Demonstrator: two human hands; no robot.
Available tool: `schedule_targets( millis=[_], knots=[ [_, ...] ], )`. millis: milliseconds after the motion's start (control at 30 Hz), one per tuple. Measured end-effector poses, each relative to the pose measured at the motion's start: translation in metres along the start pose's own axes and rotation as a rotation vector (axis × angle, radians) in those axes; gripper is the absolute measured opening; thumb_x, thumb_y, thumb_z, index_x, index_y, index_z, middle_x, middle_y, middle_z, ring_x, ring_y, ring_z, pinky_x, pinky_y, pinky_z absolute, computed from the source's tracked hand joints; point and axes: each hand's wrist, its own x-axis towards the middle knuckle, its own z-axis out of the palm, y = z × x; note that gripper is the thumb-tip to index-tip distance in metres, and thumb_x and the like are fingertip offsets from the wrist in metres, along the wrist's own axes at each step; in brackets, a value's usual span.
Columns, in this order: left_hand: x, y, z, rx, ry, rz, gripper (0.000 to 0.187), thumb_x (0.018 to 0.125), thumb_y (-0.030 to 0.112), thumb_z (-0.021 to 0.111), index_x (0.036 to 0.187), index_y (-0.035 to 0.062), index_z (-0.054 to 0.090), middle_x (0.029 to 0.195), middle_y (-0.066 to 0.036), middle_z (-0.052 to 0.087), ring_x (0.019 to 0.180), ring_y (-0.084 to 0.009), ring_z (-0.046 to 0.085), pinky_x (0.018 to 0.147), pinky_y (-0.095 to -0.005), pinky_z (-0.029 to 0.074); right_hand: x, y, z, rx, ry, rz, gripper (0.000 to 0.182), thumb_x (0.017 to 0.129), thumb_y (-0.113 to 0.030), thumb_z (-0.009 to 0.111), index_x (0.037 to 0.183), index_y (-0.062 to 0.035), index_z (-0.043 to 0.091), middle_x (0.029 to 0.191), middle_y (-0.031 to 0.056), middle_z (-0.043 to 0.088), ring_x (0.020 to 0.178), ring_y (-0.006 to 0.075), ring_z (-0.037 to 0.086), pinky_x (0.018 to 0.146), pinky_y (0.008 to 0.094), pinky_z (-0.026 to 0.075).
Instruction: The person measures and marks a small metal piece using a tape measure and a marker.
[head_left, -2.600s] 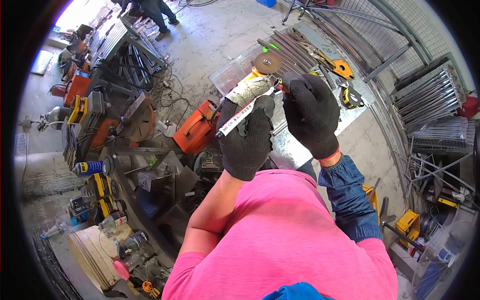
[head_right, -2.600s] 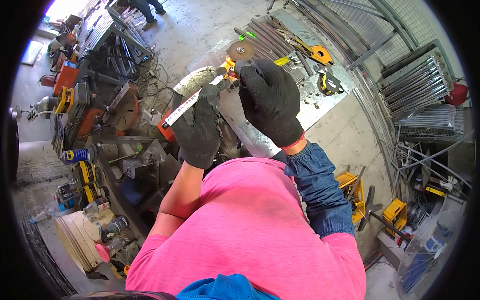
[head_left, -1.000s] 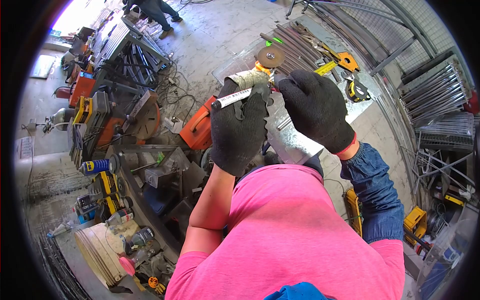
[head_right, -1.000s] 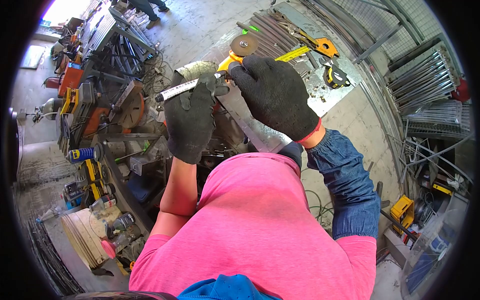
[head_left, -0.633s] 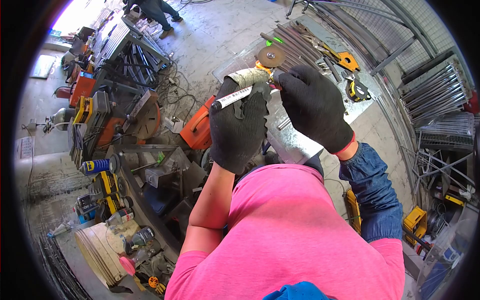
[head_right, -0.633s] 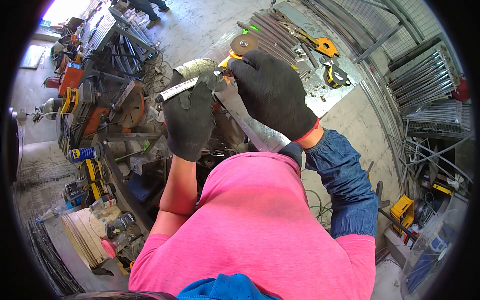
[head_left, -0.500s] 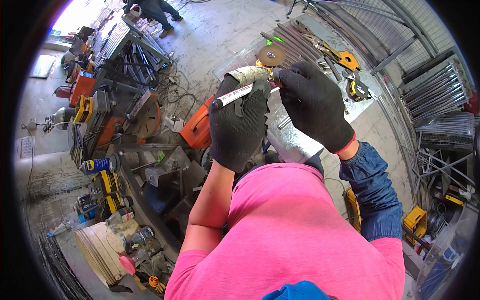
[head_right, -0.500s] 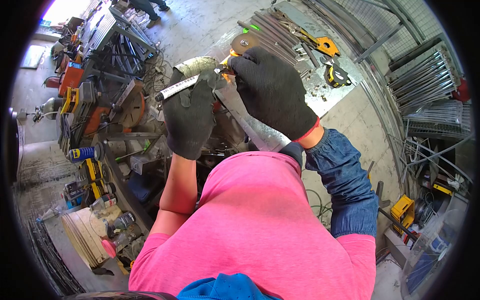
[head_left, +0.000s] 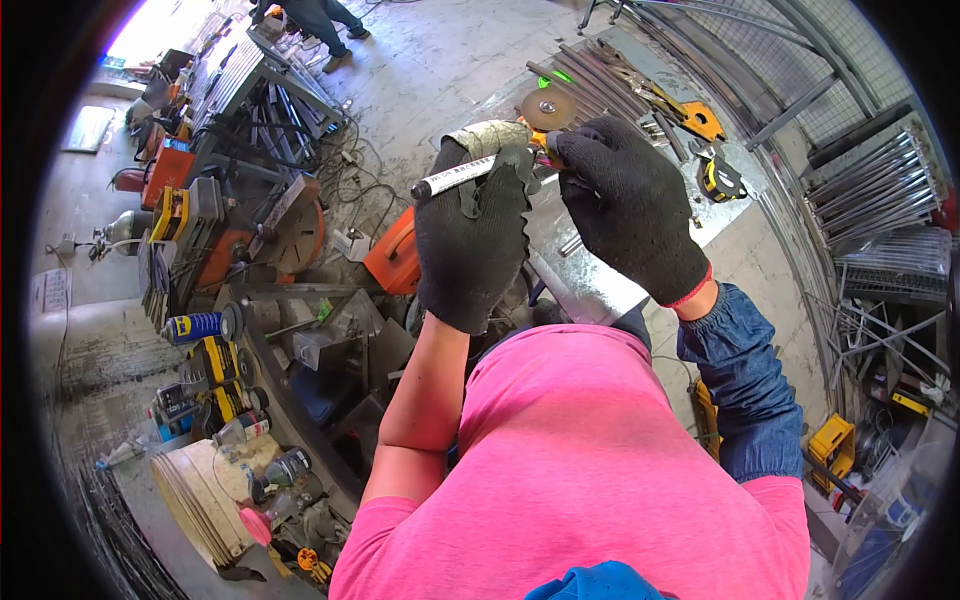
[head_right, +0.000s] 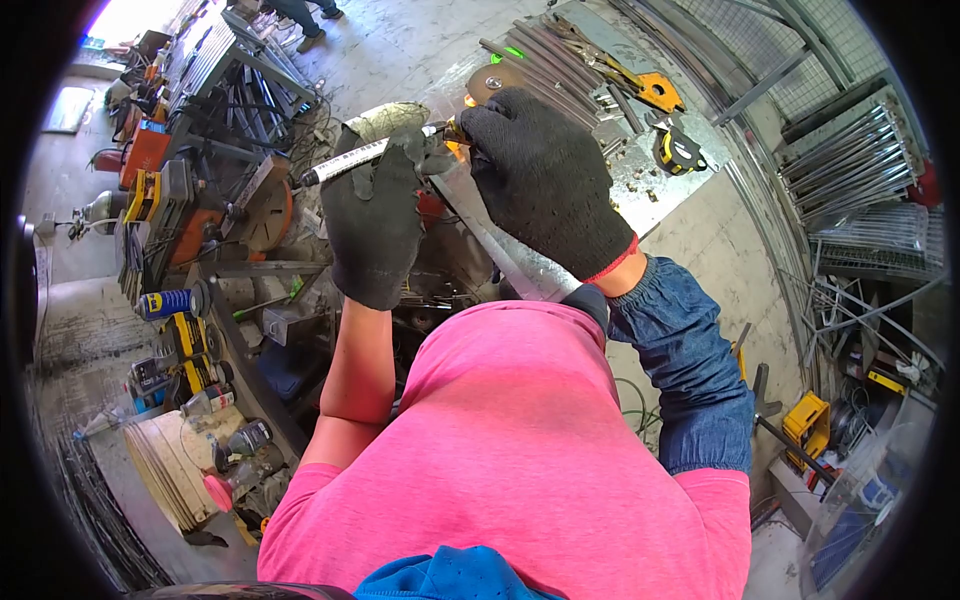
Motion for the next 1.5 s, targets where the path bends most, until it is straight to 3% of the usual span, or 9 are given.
schedule_targets(
  millis=[333,733,833,933,1000,1100,1233,1300,1500],
  knots=[
    [0.0,0.01,-0.003,0.067,-0.039,-0.052,0.023,0.097,0.001,0.059,0.117,-0.0018,0.069,0.103,-0.011,0.074,0.087,-0.0135,0.069,0.079,-0.0291,0.055,0.002,-0.002,0.003,0.091,0.025,0.076,0.019,0.085,-0.009,0.071,0.104,-0.0081,0.072,0.097,0.0138,0.067,0.085,0.034,0.07,0.07,0.0432,0.056],
    [0.008,0.004,-0.004,0.126,-0.157,0.199,0.022,0.095,-0.002,0.062,0.116,-0.0041,0.069,0.104,-0.011,0.074,0.088,-0.0152,0.07,0.078,-0.0304,0.057,0.002,0.011,0.011,0.31,-0.073,0.335,0.031,0.088,-0.025,0.069,0.109,-0.0028,0.076,0.101,0.0175,0.073,0.087,0.0369,0.072,0.079,0.0441,0.057],
    [0.006,0.01,-0.001,0.041,-0.047,-0.042,0.02,0.097,0.001,0.063,0.115,-0.0035,0.069,0.102,-0.011,0.074,0.086,-0.0164,0.071,0.077,-0.03,0.057,0.002,0.011,0.01,0.312,-0.063,0.352,0.029,0.088,-0.023,0.069,0.107,-0.0021,0.075,0.101,0.0175,0.073,0.087,0.0363,0.072,0.08,0.0434,0.057],
    [0.016,-0.009,-0.011,0.109,-0.09,0.089,0.019,0.099,0.005,0.062,0.114,-0.0025,0.07,0.102,-0.013,0.075,0.087,-0.0186,0.072,0.077,-0.0306,0.057,0.004,0.005,0.006,0.233,-0.02,0.292,0.026,0.088,-0.02,0.07,0.108,-0.0036,0.076,0.102,0.0176,0.073,0.087,0.036,0.072,0.079,0.0423,0.057],
    [0.02,-0.008,-0.015,0.647,-0.166,0.504,0.021,0.103,0.008,0.058,0.118,-0.0046,0.067,0.099,-0.011,0.075,0.081,-0.0155,0.071,0.073,-0.0295,0.057,0.004,0.001,0.005,0.216,-0.01,0.283,0.025,0.087,-0.018,0.07,0.107,-0.0044,0.076,0.101,0.0175,0.073,0.086,0.0359,0.072,0.078,0.042,0.057],
    [0.016,0.008,-0.006,0.271,-0.126,0.174,0.021,0.104,0.009,0.059,0.117,-0.0036,0.068,0.098,-0.01,0.076,0.082,-0.0149,0.072,0.072,-0.0296,0.057,0.003,0.0,0.007,0.172,0.014,0.25,0.023,0.087,-0.016,0.07,0.107,-0.0057,0.076,0.1,0.017,0.072,0.085,0.0359,0.071,0.077,0.0416,0.057],
    [0.016,0.004,-0.009,0.398,-0.176,0.324,0.019,0.103,0.009,0.059,0.113,-0.0029,0.07,0.096,-0.01,0.076,0.082,-0.0149,0.072,0.072,-0.0299,0.056,0.004,0.0,0.007,0.138,0.02,0.206,0.022,0.088,-0.016,0.071,0.107,-0.0056,0.075,0.1,0.0162,0.072,0.085,0.0354,0.072,0.077,0.0421,0.057],
    [0.013,0.013,-0.003,0.093,-0.117,0.0,0.017,0.101,0.008,0.061,0.11,-0.0027,0.07,0.094,-0.01,0.075,0.08,-0.0145,0.07,0.071,-0.0299,0.055,0.004,0.0,0.006,0.171,0.014,0.241,0.023,0.088,-0.018,0.071,0.107,-0.0051,0.075,0.1,0.0161,0.072,0.085,0.0351,0.072,0.076,0.0419,0.057],
    [0.019,0.012,-0.007,0.189,-0.176,0.194,0.016,0.099,0.003,0.065,0.112,-0.0038,0.071,0.099,-0.009,0.075,0.086,-0.0123,0.07,0.079,-0.0267,0.057,0.006,0.009,0.013,0.39,0.007,0.356,0.029,0.089,-0.022,0.069,0.107,-0.0003,0.076,0.093,0.0171,0.075,0.081,0.0296,0.074,0.074,0.0391,0.058]
  ],
)
